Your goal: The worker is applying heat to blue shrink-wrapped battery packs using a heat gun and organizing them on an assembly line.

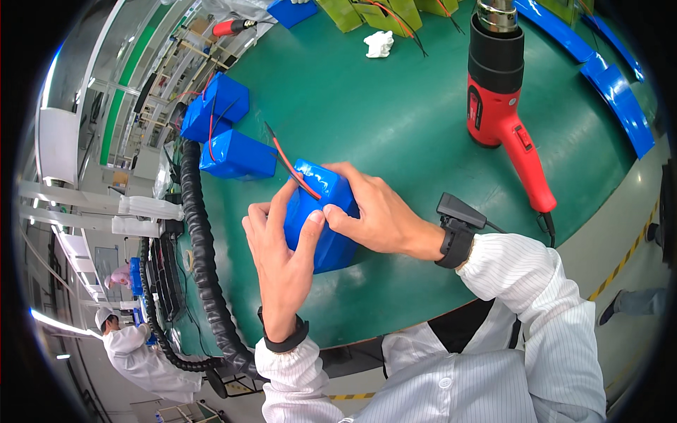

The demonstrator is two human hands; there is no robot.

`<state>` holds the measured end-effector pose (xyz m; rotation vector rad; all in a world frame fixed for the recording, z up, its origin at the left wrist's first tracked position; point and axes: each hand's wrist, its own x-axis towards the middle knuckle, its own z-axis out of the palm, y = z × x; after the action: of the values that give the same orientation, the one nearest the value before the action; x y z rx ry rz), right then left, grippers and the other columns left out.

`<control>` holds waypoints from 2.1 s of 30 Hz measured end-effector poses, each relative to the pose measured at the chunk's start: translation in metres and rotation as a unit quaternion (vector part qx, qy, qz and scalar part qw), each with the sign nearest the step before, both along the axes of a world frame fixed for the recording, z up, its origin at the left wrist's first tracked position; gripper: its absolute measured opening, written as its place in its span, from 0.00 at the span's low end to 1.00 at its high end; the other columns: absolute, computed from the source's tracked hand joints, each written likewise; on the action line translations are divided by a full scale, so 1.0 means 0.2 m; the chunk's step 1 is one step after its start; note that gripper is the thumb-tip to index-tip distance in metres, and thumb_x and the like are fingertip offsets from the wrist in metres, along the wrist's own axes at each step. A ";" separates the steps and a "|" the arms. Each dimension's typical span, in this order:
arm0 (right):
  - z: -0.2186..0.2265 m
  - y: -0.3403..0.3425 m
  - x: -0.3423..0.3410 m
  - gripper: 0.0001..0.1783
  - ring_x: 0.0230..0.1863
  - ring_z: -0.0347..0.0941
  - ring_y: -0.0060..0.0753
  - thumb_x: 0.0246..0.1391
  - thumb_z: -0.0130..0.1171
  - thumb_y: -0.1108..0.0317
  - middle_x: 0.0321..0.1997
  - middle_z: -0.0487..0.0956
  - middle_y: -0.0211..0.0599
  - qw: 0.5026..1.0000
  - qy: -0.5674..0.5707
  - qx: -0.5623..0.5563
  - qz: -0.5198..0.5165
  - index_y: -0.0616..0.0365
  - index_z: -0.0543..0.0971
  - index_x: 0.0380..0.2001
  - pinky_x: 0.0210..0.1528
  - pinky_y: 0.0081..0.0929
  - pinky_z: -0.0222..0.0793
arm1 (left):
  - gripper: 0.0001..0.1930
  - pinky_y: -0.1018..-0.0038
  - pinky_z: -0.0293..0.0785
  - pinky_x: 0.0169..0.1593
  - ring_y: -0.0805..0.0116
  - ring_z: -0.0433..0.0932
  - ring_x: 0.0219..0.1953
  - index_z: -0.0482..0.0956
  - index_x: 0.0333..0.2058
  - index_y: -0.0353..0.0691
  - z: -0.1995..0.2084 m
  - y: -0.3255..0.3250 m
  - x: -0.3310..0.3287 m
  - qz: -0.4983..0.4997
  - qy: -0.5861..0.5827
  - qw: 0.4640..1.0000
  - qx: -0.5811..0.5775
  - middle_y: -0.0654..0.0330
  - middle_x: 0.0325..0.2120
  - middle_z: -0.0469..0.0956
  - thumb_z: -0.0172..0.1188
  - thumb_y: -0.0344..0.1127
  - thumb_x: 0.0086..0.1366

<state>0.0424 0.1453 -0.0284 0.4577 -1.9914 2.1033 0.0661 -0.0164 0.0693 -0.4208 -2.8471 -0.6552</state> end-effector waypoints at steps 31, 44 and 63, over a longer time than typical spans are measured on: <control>-0.15 0.13 -0.20 0.48 0.54 0.79 0.54 0.73 0.27 0.33 0.50 0.84 0.60 0.986 -0.115 -0.049 0.110 0.67 0.84 0.53 0.62 0.40 0.70 | 0.32 0.67 0.64 0.66 0.60 0.71 0.59 0.63 0.74 0.42 0.04 -0.11 -0.11 -0.100 -0.067 0.993 -0.011 0.52 0.58 0.70 0.57 0.40 0.74; -0.17 0.10 -0.20 0.35 0.58 0.77 0.60 0.75 0.37 0.44 0.55 0.82 0.61 0.990 -0.067 0.047 0.114 0.62 0.81 0.58 0.63 0.42 0.69 | 0.34 0.70 0.55 0.73 0.63 0.66 0.70 0.64 0.71 0.30 0.09 -0.24 -0.27 -0.019 -0.167 0.981 0.101 0.48 0.69 0.68 0.45 0.54 0.81; -0.16 0.15 -0.21 0.27 0.64 0.75 0.48 0.68 0.47 0.61 0.63 0.79 0.55 0.985 -0.073 0.056 0.143 0.64 0.74 0.65 0.67 0.37 0.67 | 0.38 0.67 0.67 0.67 0.62 0.71 0.63 0.60 0.74 0.36 0.06 -0.27 -0.29 -0.082 -0.209 0.967 0.118 0.52 0.63 0.71 0.64 0.38 0.70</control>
<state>0.0012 0.1760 -0.0614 0.6622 -2.2538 2.2551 0.0085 -0.0698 0.0822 -0.5352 -3.0834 -1.2323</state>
